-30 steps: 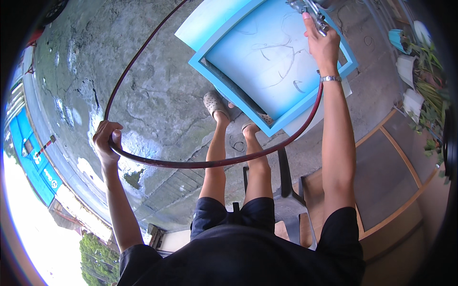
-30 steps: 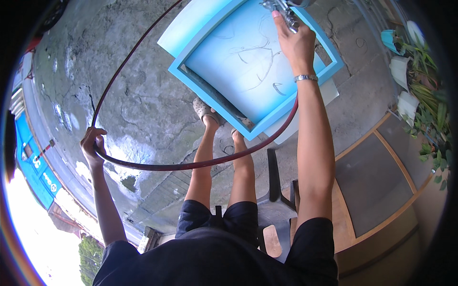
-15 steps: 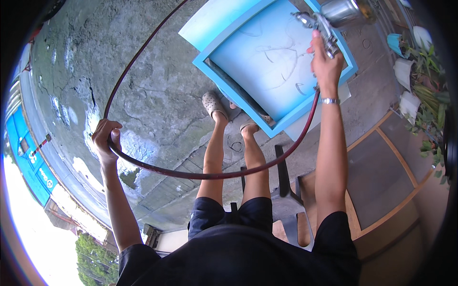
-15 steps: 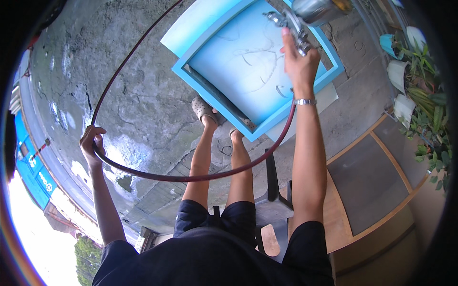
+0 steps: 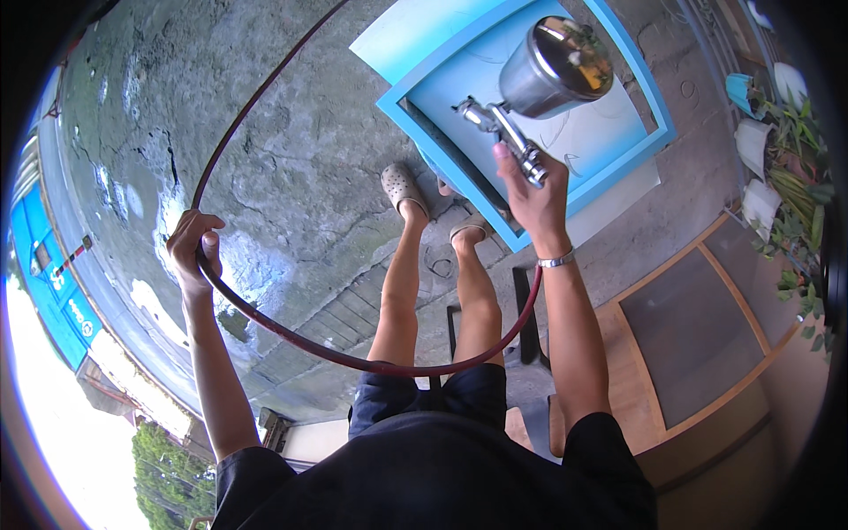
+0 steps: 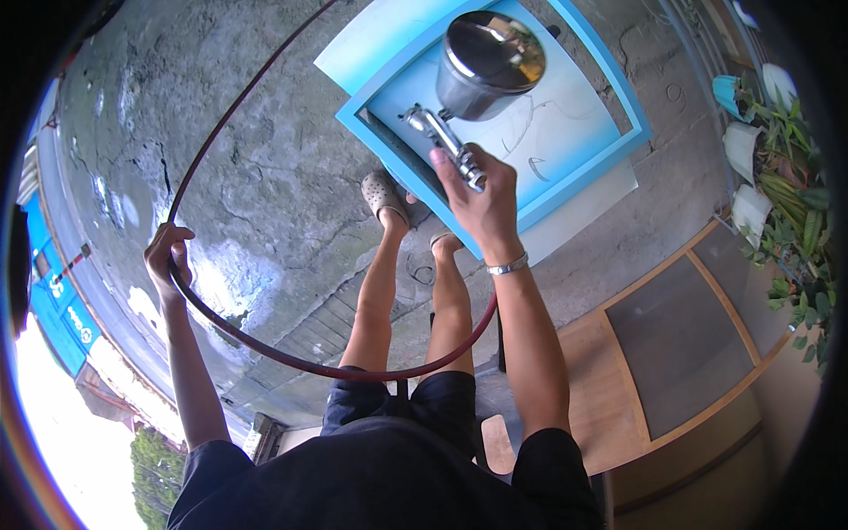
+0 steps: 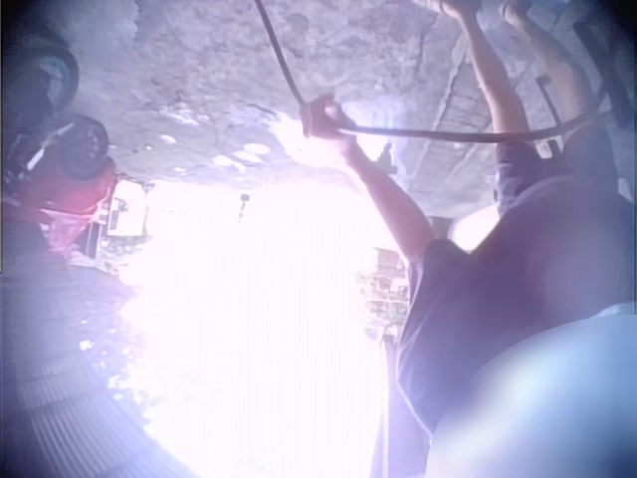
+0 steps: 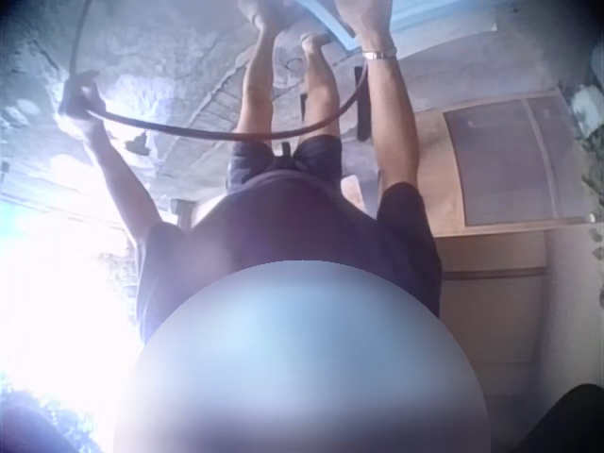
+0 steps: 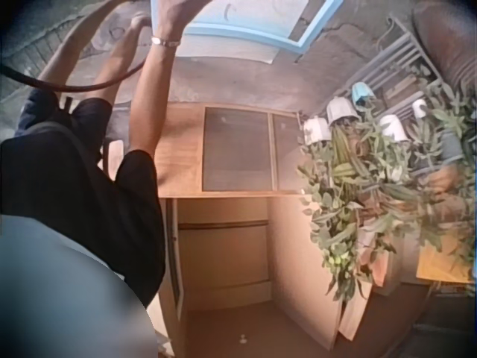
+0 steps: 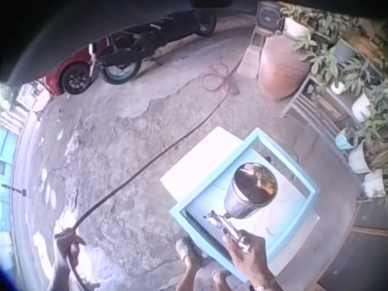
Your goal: The person uses a spray gun to apply light blue paint to a wooden picture frame resting on a stand. The person moves around the frame to cover all sides and edges, then briefly interacts with another person before resuming painting.
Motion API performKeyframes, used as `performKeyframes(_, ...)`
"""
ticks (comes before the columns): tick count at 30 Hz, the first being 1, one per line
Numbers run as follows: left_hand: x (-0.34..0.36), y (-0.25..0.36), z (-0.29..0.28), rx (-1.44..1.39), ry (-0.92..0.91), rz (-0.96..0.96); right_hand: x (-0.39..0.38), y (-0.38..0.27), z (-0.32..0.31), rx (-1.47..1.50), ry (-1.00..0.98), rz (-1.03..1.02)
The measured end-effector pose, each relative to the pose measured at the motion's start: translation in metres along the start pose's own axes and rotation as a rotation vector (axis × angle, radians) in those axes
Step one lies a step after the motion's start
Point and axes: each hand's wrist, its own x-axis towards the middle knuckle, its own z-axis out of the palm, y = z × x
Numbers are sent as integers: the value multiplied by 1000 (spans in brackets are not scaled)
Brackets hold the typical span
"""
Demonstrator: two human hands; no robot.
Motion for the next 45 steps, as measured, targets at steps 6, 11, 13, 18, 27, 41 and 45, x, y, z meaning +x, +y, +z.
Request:
performKeyframes(6,-6,-3,-3,-21,-10,-12,-22,-25,9,53,-220,49)
performKeyframes(11,-9,-2,0,-34,4,-11,-19,-20,11,108,-310,26)
performKeyframes(13,-11,-2,2,-45,9,-6,-4,-27,5,90,-267,70)
performKeyframes(18,-8,1,4,-47,2,16,54,2,-34,-199,1,-48)
performKeyframes(27,-4,15,13,-9,-12,55,147,35,-88,-321,337,64)
performKeyframes(41,-38,-51,9,61,-248,-65,19,-62,-114,122,321,237)
performKeyframes(45,-44,-92,-17,59,-414,-160,-33,-141,-113,136,405,323)
